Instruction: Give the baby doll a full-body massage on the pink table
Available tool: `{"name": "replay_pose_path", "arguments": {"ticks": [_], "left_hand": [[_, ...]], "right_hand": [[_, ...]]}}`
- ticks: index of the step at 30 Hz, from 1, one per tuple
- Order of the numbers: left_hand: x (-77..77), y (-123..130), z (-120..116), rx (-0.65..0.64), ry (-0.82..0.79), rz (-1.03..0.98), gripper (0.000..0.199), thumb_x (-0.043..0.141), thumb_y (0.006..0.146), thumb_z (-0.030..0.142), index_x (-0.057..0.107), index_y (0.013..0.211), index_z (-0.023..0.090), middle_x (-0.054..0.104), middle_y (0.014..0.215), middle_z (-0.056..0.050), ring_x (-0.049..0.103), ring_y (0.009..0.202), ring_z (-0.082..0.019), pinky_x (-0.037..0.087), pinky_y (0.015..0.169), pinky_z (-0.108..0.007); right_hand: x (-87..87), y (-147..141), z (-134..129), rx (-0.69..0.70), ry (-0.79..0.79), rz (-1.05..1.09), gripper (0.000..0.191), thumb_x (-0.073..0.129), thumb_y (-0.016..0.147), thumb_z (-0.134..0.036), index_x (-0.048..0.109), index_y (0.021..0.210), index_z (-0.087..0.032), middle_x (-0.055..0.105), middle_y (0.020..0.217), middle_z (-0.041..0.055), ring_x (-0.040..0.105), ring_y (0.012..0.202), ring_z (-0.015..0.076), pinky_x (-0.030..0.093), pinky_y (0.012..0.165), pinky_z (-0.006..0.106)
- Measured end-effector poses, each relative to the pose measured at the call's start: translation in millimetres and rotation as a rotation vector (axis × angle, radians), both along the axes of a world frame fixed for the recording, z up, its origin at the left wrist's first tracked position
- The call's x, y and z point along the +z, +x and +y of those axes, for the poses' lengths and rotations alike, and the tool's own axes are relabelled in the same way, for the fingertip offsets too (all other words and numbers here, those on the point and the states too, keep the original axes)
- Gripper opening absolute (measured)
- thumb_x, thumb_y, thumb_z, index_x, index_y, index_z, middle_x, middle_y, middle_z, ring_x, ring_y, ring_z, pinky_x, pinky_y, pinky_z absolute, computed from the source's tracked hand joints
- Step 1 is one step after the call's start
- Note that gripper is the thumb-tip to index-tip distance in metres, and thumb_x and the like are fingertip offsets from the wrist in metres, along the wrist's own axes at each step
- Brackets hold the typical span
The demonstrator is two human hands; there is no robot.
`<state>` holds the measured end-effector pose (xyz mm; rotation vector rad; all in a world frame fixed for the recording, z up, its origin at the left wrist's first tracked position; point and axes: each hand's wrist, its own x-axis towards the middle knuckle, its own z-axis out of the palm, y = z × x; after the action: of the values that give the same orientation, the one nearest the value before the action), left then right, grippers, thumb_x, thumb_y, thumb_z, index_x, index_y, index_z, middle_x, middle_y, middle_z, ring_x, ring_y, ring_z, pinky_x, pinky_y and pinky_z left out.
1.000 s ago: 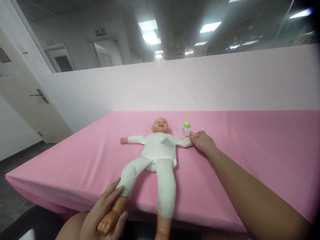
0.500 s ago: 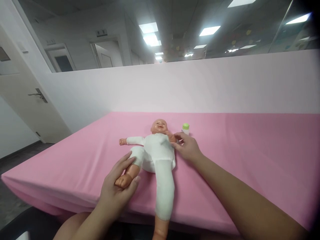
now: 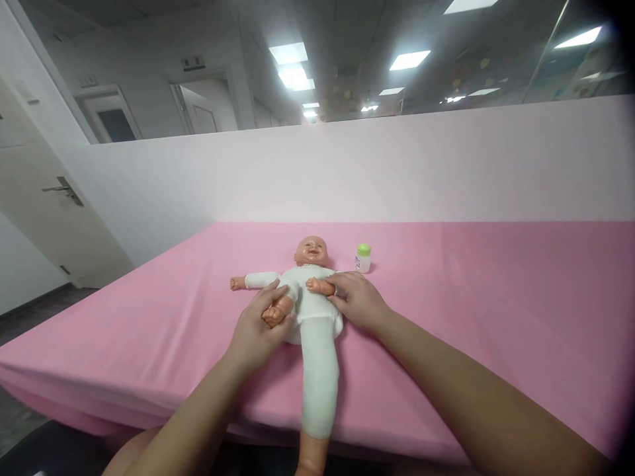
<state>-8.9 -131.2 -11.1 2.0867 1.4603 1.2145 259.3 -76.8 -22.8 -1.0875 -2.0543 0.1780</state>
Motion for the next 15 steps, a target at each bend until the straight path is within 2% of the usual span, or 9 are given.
{"name": "replay_pose_path", "arguments": {"ticks": [4, 8, 11, 15], "left_hand": [[-1.2, -5, -14, 0.003, 0.084, 0.020, 0.051, 0.071, 0.087, 0.038, 0.064, 0.137, 0.025, 0.053, 0.156, -0.010, 0.048, 0.145, -0.031, 0.040, 0.121, -0.052], [-7.7, -17, -49, 0.052, 0.187, -0.030, 0.052, 0.072, 0.089, 0.036, 0.061, 0.139, 0.028, 0.053, 0.156, -0.008, 0.051, 0.143, -0.030, 0.045, 0.119, -0.049], [-21.2, -33, -81, 0.083, 0.242, 0.018, 0.054, 0.070, 0.090, 0.033, 0.058, 0.142, 0.030, 0.053, 0.156, -0.008, 0.053, 0.142, -0.031, 0.050, 0.115, -0.048], [-44.7, -54, -113, 0.094, 0.322, 0.141, 0.055, 0.069, 0.089, 0.033, 0.057, 0.142, 0.030, 0.058, 0.150, -0.009, 0.060, 0.135, -0.032, 0.056, 0.108, -0.046]], "right_hand": [[0.8, 5, 0, -0.035, -0.109, 0.115, 0.023, 0.069, 0.090, -0.026, 0.074, 0.112, -0.028, 0.076, 0.104, 0.0020, 0.068, 0.095, 0.0222, 0.051, 0.084, 0.036], [-1.3, 21, 9, -0.164, -0.223, 0.427, 0.033, 0.073, 0.086, -0.036, 0.070, 0.118, -0.027, 0.076, 0.110, 0.0032, 0.071, 0.092, 0.0218, 0.056, 0.082, 0.036], [-2.7, 42, 22, -0.279, -0.279, 0.643, 0.045, 0.074, 0.084, -0.043, 0.065, 0.125, -0.025, 0.076, 0.111, 0.0051, 0.073, 0.097, 0.0230, 0.059, 0.086, 0.037], [-9.9, 72, 38, -0.464, -0.383, 0.701, 0.062, 0.074, 0.082, -0.049, 0.055, 0.136, -0.023, 0.075, 0.115, 0.0089, 0.075, 0.093, 0.0238, 0.061, 0.081, 0.036]]}}
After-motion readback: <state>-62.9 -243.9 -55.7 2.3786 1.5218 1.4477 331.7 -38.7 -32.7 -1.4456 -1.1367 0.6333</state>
